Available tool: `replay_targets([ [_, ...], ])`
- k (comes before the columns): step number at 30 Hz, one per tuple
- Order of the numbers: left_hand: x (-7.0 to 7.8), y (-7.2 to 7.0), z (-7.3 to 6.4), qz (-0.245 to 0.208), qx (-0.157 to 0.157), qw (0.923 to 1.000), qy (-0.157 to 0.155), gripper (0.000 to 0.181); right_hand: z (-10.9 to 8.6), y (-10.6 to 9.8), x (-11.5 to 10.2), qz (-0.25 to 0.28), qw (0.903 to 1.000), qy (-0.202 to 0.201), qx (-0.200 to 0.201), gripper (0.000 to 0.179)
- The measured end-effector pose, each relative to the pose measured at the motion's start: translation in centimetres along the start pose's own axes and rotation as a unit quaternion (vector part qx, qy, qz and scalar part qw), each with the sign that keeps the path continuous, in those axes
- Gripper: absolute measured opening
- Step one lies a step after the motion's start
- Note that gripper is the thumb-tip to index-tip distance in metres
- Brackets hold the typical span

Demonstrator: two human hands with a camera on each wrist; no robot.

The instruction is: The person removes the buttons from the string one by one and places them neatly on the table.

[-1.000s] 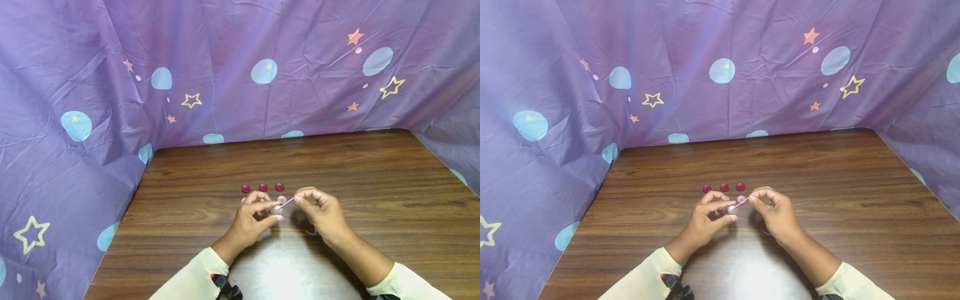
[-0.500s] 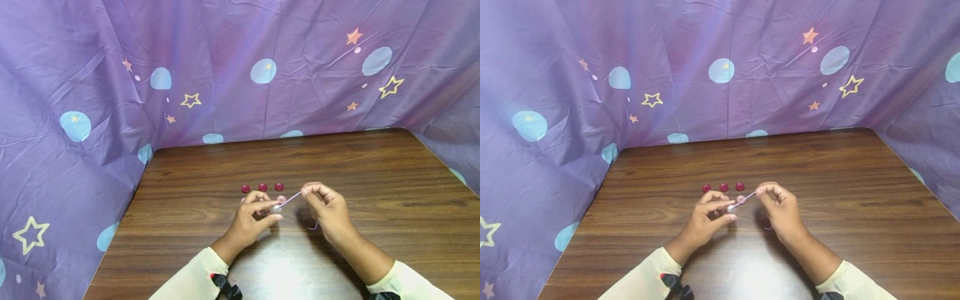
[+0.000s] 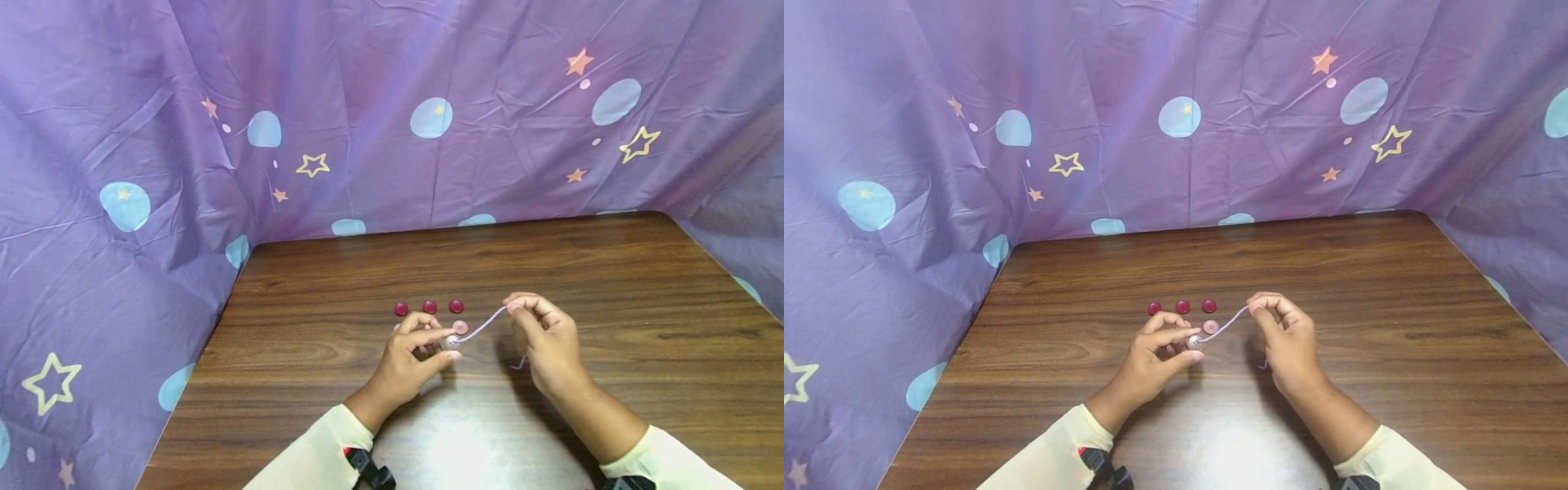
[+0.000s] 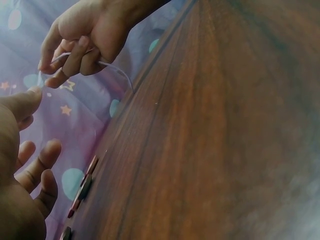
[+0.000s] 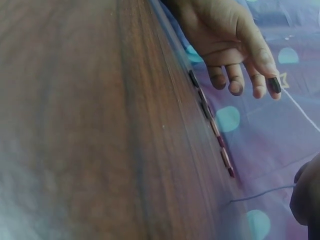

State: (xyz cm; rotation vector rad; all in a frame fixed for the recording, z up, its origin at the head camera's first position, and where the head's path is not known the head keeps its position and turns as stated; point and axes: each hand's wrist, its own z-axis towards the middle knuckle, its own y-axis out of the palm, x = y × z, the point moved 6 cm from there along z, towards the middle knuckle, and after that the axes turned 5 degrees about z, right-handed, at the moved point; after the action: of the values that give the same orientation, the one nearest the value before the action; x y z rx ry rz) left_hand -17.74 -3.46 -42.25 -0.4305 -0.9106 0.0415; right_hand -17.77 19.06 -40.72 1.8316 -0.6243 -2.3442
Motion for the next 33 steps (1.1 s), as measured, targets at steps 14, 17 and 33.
replay_targets([
  [14, -0.4, 0.0, -0.1, 0.005, 0.001, 0.9998, -0.020, 0.035, 0.8, -0.8, -0.6, 0.036, 0.9992, 0.000, 0.019, 0.030],
  [17, -0.3, 0.0, -0.1, 0.016, 0.003, 0.9997, -0.017, 0.035, 0.9, -1.0, -0.7, 0.038, 0.9991, -0.002, 0.020, 0.028],
  [33, 0.1, 0.4, 0.0, 0.078, -0.018, 0.9966, -0.020, 0.037, 1.3, -2.2, -0.6, 0.029, 0.9977, 0.023, 0.057, 0.027],
])
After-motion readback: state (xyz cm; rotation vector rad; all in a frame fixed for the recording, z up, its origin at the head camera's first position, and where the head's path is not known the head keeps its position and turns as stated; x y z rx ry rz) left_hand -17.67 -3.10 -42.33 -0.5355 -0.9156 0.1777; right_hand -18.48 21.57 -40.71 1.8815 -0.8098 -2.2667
